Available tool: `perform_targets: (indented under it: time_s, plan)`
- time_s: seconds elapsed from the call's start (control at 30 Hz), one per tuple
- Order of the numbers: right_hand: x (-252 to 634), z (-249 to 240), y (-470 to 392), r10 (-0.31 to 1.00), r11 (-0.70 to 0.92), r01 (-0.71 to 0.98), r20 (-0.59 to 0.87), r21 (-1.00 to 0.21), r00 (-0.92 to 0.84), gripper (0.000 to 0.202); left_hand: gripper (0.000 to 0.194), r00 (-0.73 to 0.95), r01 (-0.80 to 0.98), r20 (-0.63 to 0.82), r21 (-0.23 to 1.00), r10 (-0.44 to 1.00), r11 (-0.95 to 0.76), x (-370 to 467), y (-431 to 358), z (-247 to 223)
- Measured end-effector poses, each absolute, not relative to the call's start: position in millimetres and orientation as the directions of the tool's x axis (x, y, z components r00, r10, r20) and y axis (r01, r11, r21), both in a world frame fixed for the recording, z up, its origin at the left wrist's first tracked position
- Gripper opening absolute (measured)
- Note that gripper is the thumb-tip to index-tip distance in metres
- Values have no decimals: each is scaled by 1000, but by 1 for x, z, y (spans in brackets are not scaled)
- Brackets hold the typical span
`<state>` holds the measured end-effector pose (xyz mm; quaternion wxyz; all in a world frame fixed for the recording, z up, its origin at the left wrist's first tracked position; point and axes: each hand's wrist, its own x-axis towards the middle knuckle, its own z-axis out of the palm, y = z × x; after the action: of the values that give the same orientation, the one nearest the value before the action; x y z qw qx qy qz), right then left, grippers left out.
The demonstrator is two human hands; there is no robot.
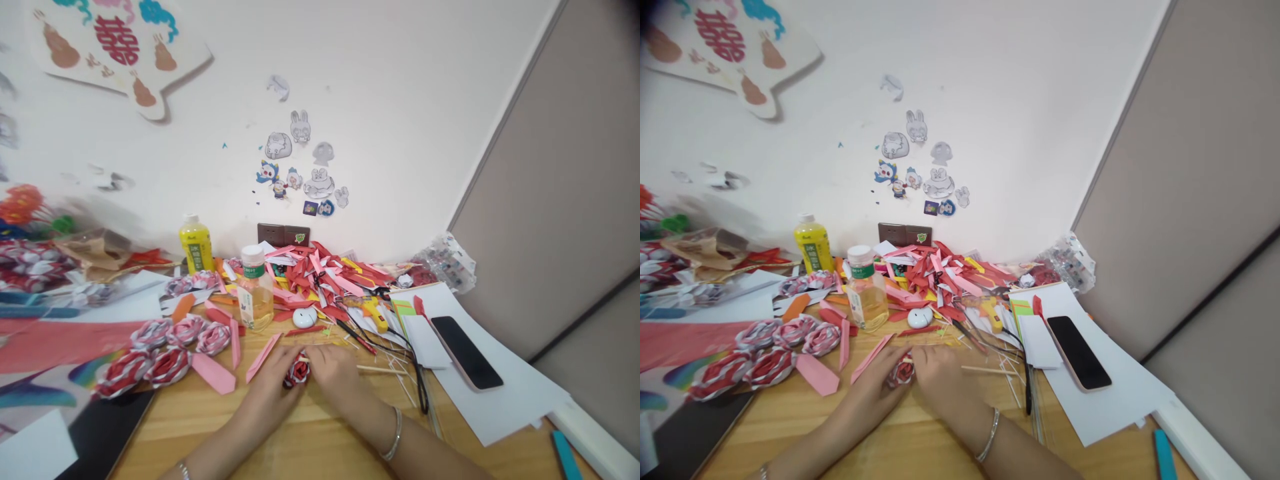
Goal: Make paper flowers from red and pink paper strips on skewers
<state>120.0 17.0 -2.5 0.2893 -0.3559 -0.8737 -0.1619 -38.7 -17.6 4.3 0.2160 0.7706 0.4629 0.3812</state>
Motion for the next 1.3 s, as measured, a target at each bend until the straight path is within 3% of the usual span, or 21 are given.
perform_targets:
  time_s: [0.5,0.63,0.7,0.8,0.93,1.03,1.13,1.3]
  plan:
    - [124,0,19,504,713,699,653,55,-566,13,45,261,512,418,704,870,-492,-39,-17,3]
    - [127,0,19,503,730,683,653,28,-566,17,55,155,482,398,768,904,-421,-40,-15,-4]
    - [128,0,18,508,741,671,643,13,-573,18,61,90,405,352,842,932,-357,-40,-13,-7]
    - [129,3,17,521,756,653,650,-50,-553,23,62,53,137,270,952,961,-275,-39,-10,-8]
    - [131,9,16,554,742,657,678,-137,-484,26,51,29,-87,241,967,970,-238,-36,-8,-4]
    - [129,12,14,566,731,665,679,-151,-468,27,59,60,-138,273,955,960,-263,-35,-9,-2]
    - [125,13,9,580,737,654,658,-172,-480,25,65,30,-14,298,955,954,-298,-36,-12,-1]
    - [117,8,3,531,786,603,647,-136,-547,20,49,-90,339,352,890,931,-304,-41,-15,5]
